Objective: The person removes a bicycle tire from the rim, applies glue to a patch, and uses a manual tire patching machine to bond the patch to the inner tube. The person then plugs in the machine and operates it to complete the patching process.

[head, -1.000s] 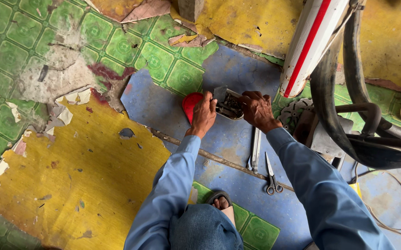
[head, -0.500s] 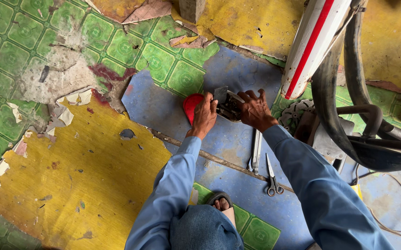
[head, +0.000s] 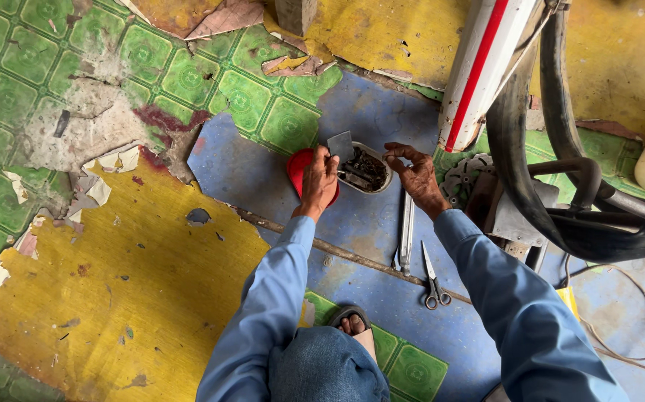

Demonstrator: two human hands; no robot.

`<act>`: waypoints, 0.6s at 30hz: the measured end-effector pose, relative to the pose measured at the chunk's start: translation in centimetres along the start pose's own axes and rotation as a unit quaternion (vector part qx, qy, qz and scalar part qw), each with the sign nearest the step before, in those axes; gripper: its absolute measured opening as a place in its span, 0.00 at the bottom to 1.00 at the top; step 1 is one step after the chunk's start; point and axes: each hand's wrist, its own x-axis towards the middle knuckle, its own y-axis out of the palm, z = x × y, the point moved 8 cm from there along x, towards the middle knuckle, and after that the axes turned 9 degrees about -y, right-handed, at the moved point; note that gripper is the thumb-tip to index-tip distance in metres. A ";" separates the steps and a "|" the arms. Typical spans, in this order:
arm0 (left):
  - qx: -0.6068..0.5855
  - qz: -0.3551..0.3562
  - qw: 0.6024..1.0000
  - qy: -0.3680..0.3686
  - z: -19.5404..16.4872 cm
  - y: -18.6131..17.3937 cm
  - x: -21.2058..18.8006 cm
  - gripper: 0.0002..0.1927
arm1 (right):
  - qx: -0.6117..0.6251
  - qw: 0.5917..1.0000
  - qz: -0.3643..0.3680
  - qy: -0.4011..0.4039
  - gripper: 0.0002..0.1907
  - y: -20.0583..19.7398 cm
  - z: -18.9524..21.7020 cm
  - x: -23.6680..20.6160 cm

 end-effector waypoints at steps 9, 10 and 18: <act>-0.097 0.017 0.994 -0.053 0.8 0.0 -0.1 0.11 | -0.141 0.990 -0.012 -0.022 0.07 0.1 -0.2 -0.4; -0.117 0.014 0.991 -0.068 0.9 -0.2 -0.2 0.11 | -0.254 0.966 -0.003 -0.047 0.08 0.4 0.3 -0.6; -0.191 -0.008 0.981 -0.043 0.2 -1.1 -0.6 0.12 | -0.455 0.866 0.156 -0.138 0.17 6.6 2.7 -2.9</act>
